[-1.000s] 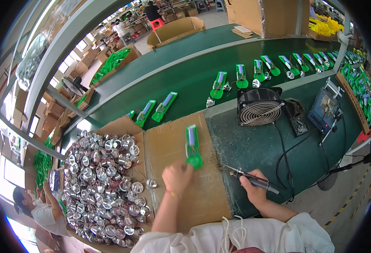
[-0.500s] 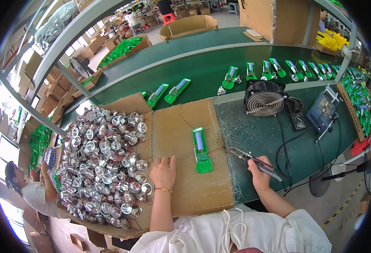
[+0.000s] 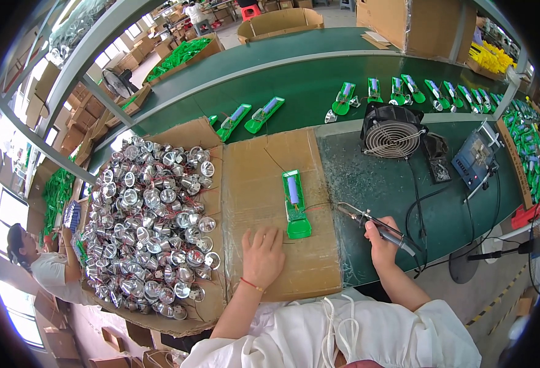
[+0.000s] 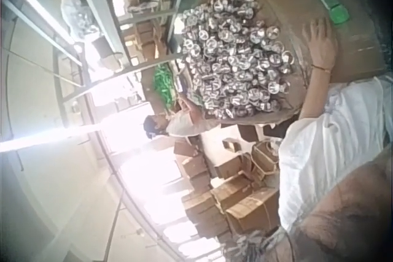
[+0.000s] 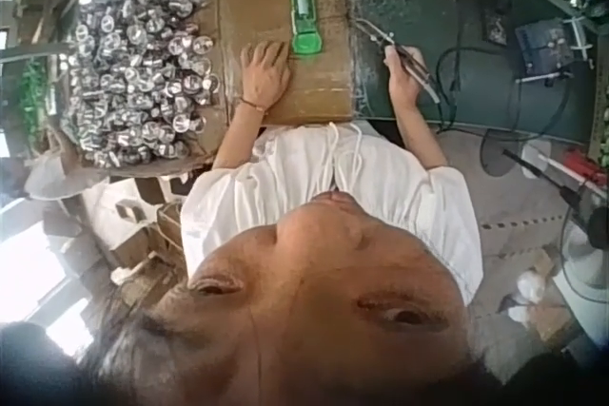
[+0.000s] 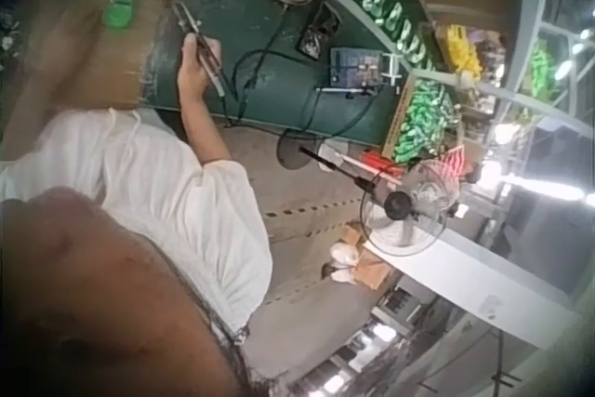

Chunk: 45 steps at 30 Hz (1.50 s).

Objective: Soldering wires onto a green circuit board with an attached battery holder.

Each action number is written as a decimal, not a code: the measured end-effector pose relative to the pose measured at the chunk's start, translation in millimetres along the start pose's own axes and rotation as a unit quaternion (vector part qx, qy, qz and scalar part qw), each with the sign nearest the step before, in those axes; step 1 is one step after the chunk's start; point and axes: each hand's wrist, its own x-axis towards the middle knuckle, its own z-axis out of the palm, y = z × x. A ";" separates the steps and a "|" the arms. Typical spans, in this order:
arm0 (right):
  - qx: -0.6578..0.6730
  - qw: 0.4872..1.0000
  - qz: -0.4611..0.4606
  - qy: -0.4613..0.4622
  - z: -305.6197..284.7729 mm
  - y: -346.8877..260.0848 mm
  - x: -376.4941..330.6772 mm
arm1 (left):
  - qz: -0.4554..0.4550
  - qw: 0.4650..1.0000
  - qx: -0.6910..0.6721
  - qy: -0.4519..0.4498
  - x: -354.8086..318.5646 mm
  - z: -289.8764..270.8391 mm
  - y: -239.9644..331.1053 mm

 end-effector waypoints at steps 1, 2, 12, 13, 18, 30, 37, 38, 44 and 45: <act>0.004 1.000 0.001 0.000 0.1 -0.4 0.2 | 0.022 1.000 -0.015 -0.003 -3.0 -5.2 0.9; 0.008 1.000 0.002 -0.001 0.0 -0.1 -0.2 | 0.045 0.999 -0.030 -0.005 -6.5 -7.5 0.5; -0.010 1.000 0.007 -0.009 0.5 -4.5 0.9 | -0.222 0.940 -0.256 -0.033 5.7 3.4 -15.1; -0.010 1.000 0.008 -0.007 1.4 -4.2 0.6 | -0.242 0.906 -0.348 0.010 14.9 2.9 -13.2; -0.014 1.000 0.000 -0.008 0.8 -1.0 -0.1 | -0.239 0.873 -0.423 0.032 38.5 11.4 12.8; -0.015 1.000 0.006 0.001 1.9 -7.1 -2.3 | -0.182 0.908 -0.365 -0.096 2.3 -12.8 7.0; -0.013 0.993 -0.084 -0.079 6.5 -23.1 -10.8 | -0.252 0.866 -0.431 -0.031 11.6 -9.1 8.9; -0.036 0.993 -0.076 -0.088 7.3 -29.5 -18.4 | -0.269 0.857 -0.438 -0.037 10.3 -10.8 10.1; -0.043 0.985 -0.088 -0.143 20.4 -25.3 -29.5 | -0.332 0.809 -0.479 -0.075 10.4 -6.5 12.9; -0.043 0.985 -0.087 -0.142 20.7 -24.3 -30.3 | -0.327 0.816 -0.471 -0.073 10.0 -6.8 13.2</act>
